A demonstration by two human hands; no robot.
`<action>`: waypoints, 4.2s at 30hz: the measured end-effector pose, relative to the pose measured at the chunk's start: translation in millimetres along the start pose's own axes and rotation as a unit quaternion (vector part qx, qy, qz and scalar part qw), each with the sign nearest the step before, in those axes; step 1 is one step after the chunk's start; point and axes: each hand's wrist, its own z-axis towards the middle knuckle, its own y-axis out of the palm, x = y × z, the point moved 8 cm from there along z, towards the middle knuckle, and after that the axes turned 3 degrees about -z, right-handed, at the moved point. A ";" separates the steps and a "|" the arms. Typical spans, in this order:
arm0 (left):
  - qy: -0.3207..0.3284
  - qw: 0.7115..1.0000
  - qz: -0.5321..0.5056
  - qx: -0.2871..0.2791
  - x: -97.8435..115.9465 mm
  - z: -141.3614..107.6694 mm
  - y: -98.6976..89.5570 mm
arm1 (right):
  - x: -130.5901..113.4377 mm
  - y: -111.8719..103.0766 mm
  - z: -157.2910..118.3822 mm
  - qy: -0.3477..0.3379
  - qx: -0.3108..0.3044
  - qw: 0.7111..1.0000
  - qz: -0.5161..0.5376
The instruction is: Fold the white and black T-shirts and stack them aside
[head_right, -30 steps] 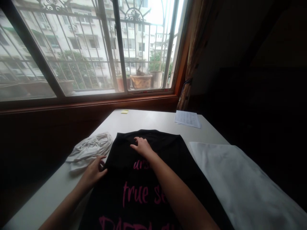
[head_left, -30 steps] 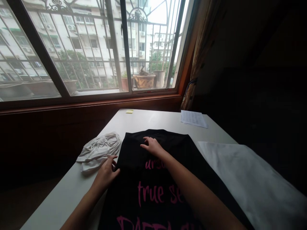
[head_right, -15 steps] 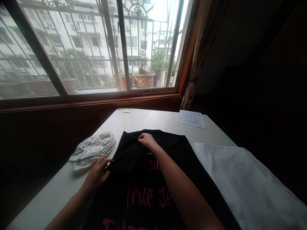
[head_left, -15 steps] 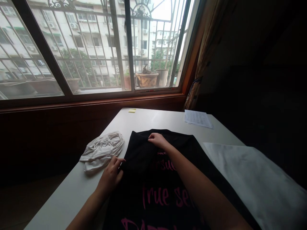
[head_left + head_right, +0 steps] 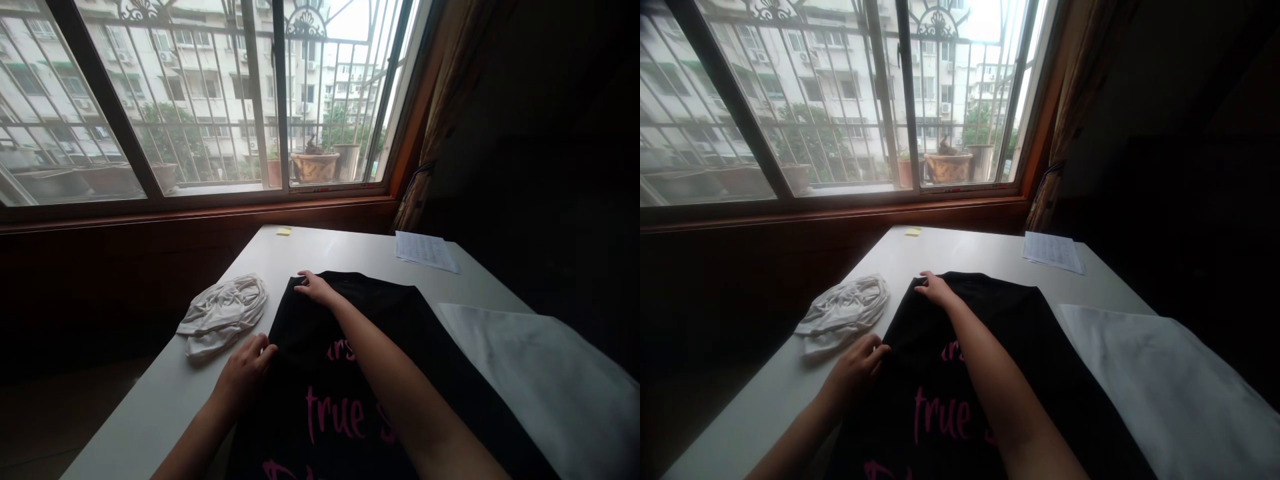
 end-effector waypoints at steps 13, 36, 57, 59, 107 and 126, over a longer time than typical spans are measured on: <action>-0.007 0.995 0.064 -0.073 4.9 -1.0 4.1 | -31.2 44.9 21.2 -0.073 0.039 0.995 -0.049; 0.109 0.985 0.038 -0.127 29.5 -12.2 40.3 | -43.0 85.5 -35.8 -0.199 -0.022 0.946 -0.256; 0.096 0.976 -0.022 -0.193 38.1 -9.9 27.8 | 70.5 -22.8 -70.2 -0.123 0.005 0.935 -0.333; 0.101 0.978 -0.015 -0.185 36.7 -8.9 27.8 | 91.9 -48.7 -78.2 -0.095 0.032 0.934 -0.343; -0.182 0.972 0.061 -0.137 -89.4 196.3 132.4 | 242.0 -147.7 -118.8 0.197 0.074 0.925 -0.316; -0.171 0.972 0.059 -0.148 -103.5 232.2 141.1 | 256.3 -160.7 -85.4 0.199 0.061 0.928 -0.308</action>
